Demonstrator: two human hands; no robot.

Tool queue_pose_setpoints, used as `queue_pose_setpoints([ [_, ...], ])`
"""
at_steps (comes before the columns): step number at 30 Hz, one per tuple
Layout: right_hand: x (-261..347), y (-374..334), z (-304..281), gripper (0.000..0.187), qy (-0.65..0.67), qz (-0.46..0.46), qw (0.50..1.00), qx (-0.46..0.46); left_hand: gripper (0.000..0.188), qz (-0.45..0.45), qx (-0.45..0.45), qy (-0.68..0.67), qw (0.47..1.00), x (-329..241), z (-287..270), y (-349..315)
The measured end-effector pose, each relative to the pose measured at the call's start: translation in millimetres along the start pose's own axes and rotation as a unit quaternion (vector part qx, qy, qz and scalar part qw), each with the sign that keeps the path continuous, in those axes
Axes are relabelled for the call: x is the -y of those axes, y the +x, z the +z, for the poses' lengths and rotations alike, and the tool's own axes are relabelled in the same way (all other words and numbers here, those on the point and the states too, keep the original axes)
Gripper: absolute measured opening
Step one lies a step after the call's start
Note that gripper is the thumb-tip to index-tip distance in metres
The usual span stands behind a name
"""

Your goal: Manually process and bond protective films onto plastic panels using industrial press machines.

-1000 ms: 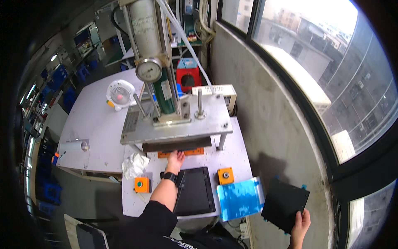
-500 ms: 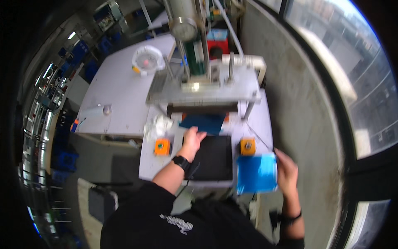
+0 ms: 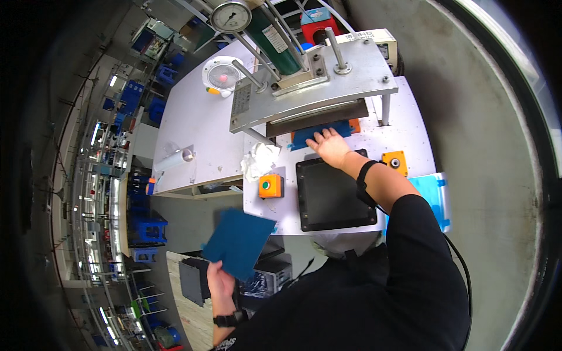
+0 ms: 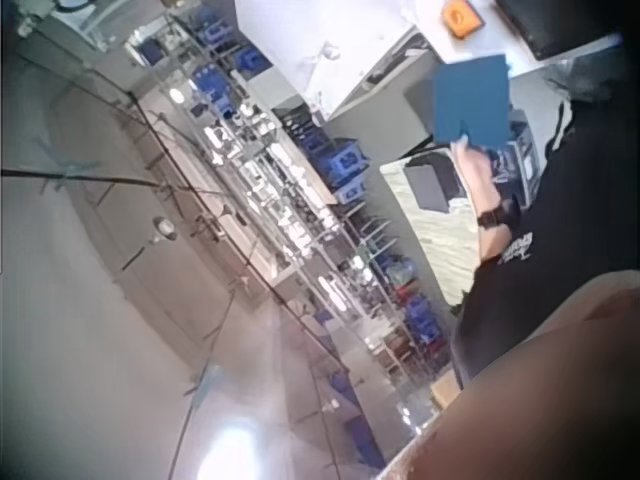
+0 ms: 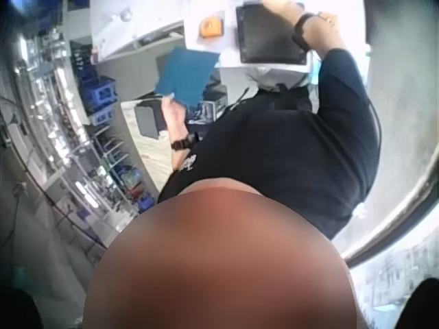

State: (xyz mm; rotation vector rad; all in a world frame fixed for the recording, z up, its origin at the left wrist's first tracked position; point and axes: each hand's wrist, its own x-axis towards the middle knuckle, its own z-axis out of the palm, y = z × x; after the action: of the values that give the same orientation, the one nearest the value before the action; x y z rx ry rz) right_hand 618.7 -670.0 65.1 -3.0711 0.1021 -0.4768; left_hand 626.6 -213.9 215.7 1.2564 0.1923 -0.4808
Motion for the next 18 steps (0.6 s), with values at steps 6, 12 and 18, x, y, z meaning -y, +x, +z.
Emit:
queue_pose_setpoints([
  [6,-26.3,32.9,53.7,0.045,0.013,0.098,0.991,0.088,0.036,-0.009,-0.193,0.003,0.981,20.7,-81.4,-45.7],
  [12,-31.8,53.8,49.2,0.053,0.084,0.172,0.953,0.235,0.02,-0.021,-0.265,0.06,0.962,37.0,-113.0,-56.6],
  [18,-29.9,49.8,42.6,0.054,0.023,0.178,0.96,0.216,0.016,-0.011,-0.249,0.038,0.968,41.6,-95.1,-47.1],
])
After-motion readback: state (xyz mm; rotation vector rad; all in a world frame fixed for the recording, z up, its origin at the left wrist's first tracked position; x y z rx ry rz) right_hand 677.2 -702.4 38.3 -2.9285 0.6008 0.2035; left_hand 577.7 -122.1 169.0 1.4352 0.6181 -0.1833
